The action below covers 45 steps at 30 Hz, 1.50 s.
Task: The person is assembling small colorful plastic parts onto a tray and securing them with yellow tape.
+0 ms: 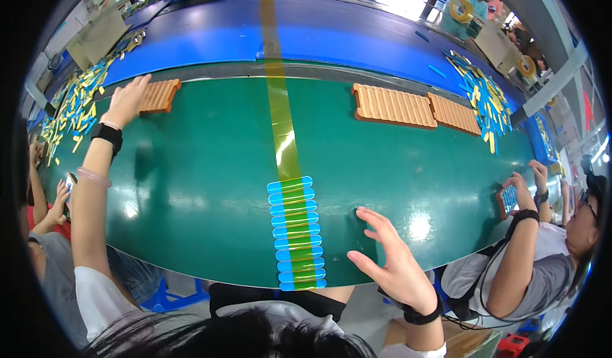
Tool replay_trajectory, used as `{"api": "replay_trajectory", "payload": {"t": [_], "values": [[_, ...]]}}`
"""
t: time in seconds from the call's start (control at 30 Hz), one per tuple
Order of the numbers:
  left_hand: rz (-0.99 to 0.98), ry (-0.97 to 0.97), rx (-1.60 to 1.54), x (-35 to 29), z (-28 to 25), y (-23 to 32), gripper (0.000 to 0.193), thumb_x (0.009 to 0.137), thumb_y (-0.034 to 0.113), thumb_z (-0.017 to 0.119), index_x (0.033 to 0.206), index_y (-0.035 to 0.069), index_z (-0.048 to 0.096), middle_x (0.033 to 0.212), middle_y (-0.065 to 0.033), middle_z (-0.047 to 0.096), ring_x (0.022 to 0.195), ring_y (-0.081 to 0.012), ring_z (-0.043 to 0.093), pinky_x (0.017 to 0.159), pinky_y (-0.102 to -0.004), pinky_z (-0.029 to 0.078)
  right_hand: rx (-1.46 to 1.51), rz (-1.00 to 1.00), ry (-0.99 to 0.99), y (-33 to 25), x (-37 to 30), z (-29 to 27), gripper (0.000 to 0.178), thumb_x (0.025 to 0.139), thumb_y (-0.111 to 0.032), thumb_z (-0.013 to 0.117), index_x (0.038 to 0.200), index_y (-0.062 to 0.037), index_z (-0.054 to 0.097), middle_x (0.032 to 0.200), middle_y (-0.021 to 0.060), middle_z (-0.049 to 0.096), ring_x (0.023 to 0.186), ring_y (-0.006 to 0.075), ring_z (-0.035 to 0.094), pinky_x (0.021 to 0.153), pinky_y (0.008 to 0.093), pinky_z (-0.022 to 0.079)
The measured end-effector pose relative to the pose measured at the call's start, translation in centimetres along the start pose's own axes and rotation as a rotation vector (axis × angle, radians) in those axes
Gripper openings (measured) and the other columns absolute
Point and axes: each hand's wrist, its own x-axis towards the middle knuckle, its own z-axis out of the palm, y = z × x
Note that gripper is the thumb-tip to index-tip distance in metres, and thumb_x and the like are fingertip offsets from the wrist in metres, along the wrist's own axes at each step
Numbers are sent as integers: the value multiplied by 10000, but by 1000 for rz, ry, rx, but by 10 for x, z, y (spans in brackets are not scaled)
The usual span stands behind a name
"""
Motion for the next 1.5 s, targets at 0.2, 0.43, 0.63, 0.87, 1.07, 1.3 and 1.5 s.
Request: {"api": "replay_trajectory", "payload": {"t": [0.2, 0.43, 0.63, 0.87, 1.07, 1.3, 1.5], "values": [[251, 93, -495, -37, -55, 115, 458, 720, 266, 641, 1052, 12, 454, 1294, -227, 324, 1218, -381, 283, 1002, -413, 265, -298, -7, 13, -8, -7, 19, 493, 787, -153, 610, 1205, -3, 397, 1294, 186, 339, 1227, 328, 313, 977, 395, 309], [466, -296, -942, -71, -91, 222, 430, 777, 381, 599, 901, -24, 522, 1335, -282, 252, 1262, -384, 223, 1010, -419, 226, -427, -111, 49, -10, -23, 52, 380, 770, -190, 640, 1061, -17, 466, 1298, 210, 315, 1250, 399, 237, 984, 438, 284], [150, -707, -2173, -89, -108, 207, 159, 838, 139, 548, 905, -6, 543, 917, -55, 571, 792, -114, 552, 734, -254, 450, -113, -211, 51, -18, -39, 58, 449, 748, -120, 655, 1130, -21, 440, 1250, 175, 395, 1198, 344, 357, 940, 386, 350], [-149, -471, -2358, -136, -104, 173, 218, 841, 111, 511, 1027, -3, 496, 883, -40, 562, 782, -108, 542, 695, -252, 462, -449, 134, 995, 41, -75, 34, 658, 668, -78, 709, 1204, 22, 340, 1163, 183, 417, 1051, 288, 403, 829, 331, 378], [-207, -491, -2368, -136, -89, 172, 217, 843, 111, 500, 1022, -10, 480, 851, -43, 560, 709, -111, 548, 635, -256, 474, -207, 190, 944, 62, -66, -4, 821, 690, -30, 679, 1332, -13, 167, 1095, 148, 557, 750, 189, 509, 710, 286, 434], [-192, -513, -2370, -135, -87, 171, 213, 842, 110, 503, 1017, -9, 479, 840, -38, 551, 711, -103, 543, 627, -244, 468, -292, 112, 967, 72, -67, -8, 703, 705, 0, 661, 1287, -6, 266, 1006, 109, 615, 743, 131, 564, 774, 263, 429], [-180, -530, -2390, -134, -84, 171, 223, 836, 106, 506, 1025, -8, 473, 835, -30, 545, 697, -94, 532, 616, -235, 462, -223, 98, 864, 75, -78, -13, 757, 684, 32, 659, 1304, -3, 226, 976, 89, 609, 827, 149, 547, 804, 271, 414]]}}
